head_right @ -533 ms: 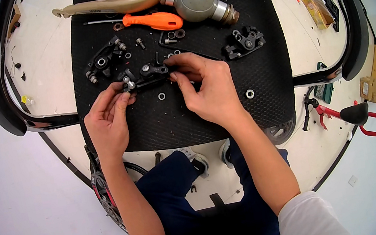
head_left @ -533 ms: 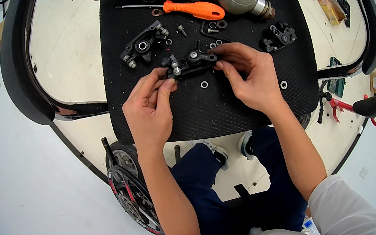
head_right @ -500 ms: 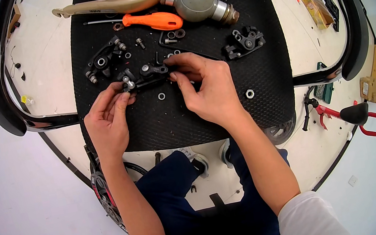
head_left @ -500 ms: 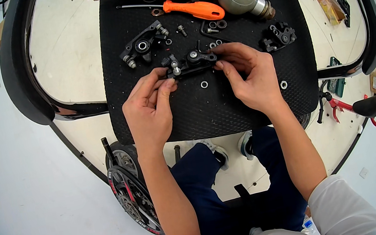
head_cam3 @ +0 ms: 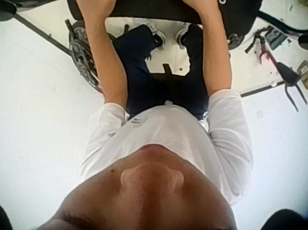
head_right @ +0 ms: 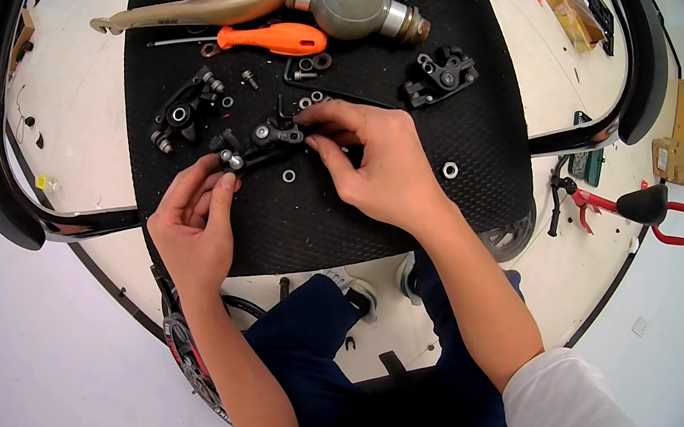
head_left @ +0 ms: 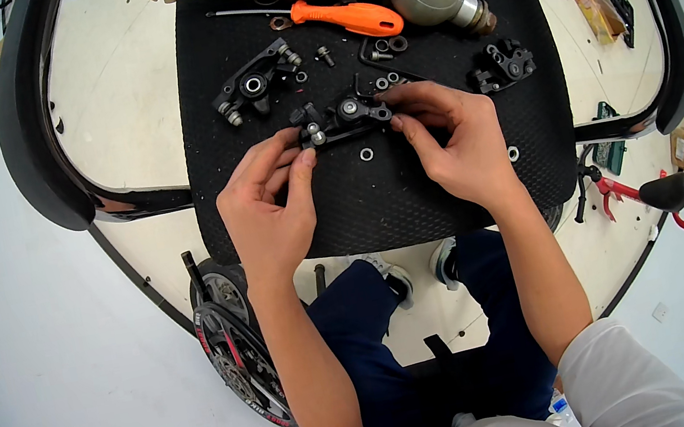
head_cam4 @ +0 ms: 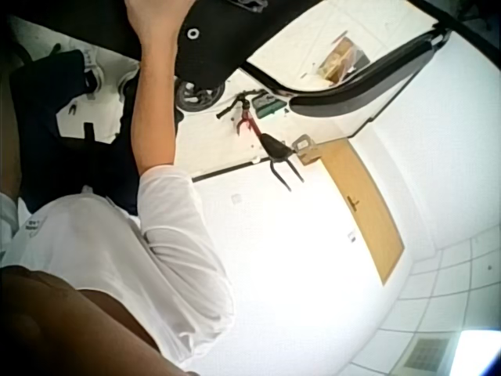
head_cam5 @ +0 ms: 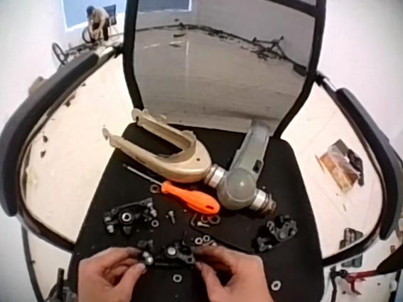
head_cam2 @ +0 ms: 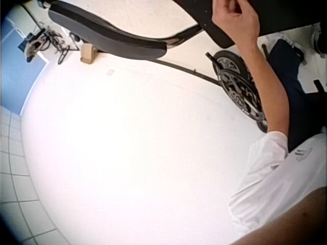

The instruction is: The person assembles small mechanical components on a black mat, inserting pins and washers into a bracket-like part. They repeatedly pick up, align, and insert small parts by hand, occasionally rotating the assembly to access different sides.

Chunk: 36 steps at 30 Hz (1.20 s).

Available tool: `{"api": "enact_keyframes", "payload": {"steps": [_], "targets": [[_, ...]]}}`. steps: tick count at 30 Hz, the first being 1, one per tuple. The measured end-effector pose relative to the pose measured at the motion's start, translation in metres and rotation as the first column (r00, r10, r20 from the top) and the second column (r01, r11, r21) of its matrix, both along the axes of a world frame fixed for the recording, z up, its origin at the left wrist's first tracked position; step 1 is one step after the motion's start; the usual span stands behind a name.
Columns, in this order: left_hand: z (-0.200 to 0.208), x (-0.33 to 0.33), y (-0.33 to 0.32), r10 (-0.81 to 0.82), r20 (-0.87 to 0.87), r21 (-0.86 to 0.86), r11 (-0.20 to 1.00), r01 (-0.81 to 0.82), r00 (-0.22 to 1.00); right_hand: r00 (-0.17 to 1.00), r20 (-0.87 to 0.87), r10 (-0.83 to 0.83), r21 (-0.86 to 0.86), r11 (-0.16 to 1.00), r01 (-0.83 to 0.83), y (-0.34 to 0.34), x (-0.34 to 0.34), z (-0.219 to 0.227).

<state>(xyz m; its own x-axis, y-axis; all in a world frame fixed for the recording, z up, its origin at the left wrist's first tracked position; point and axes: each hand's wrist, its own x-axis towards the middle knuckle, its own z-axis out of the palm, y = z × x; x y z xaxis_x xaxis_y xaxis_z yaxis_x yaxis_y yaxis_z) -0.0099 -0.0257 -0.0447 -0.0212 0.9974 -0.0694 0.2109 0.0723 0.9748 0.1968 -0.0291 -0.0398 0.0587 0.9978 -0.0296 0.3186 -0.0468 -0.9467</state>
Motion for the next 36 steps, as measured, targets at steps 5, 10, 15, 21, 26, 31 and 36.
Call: {"api": "enact_keyframes", "payload": {"steps": [5, 10, 15, 21, 26, 31, 36], "targets": [[0.005, 0.002, -0.002, -0.037, -0.108, 0.03, 0.999, 0.041, 0.993, 0.997, 0.073, -0.005, 0.039, 0.999, 0.002, 0.0, 0.002, 0.001], [0.005, 0.002, -0.004, 0.037, 0.049, -0.105, 0.994, -0.032, 0.998, 0.995, 0.1, -0.03, 0.087, 0.996, 0.021, -0.002, 0.012, 0.008], [0.005, 0.003, -0.004, 0.045, 0.095, -0.114, 0.993, -0.034, 0.994, 0.948, 0.319, -0.018, -0.03, 0.999, 0.029, -0.007, 0.047, 0.028], [0.006, 0.006, -0.004, 0.086, 0.103, -0.108, 0.991, -0.075, 0.991, 0.884, 0.438, 0.166, -0.065, 0.986, -0.153, -0.015, 0.054, 0.032], [0.009, 0.009, -0.008, 0.08, 0.072, -0.073, 0.995, -0.075, 0.994, 0.856, 0.459, 0.237, -0.132, 0.971, -0.199, -0.02, 0.065, 0.035], [0.011, 0.016, -0.007, 0.125, 0.045, -0.084, 0.989, -0.121, 0.991, 0.938, 0.309, 0.158, -0.127, 0.984, -0.124, -0.02, 0.062, 0.041], [0.014, 0.013, -0.01, 0.136, 0.076, -0.087, 0.988, -0.13, 0.988, 0.979, 0.161, 0.122, -0.12, 0.987, -0.103, -0.007, 0.039, 0.048]]}}
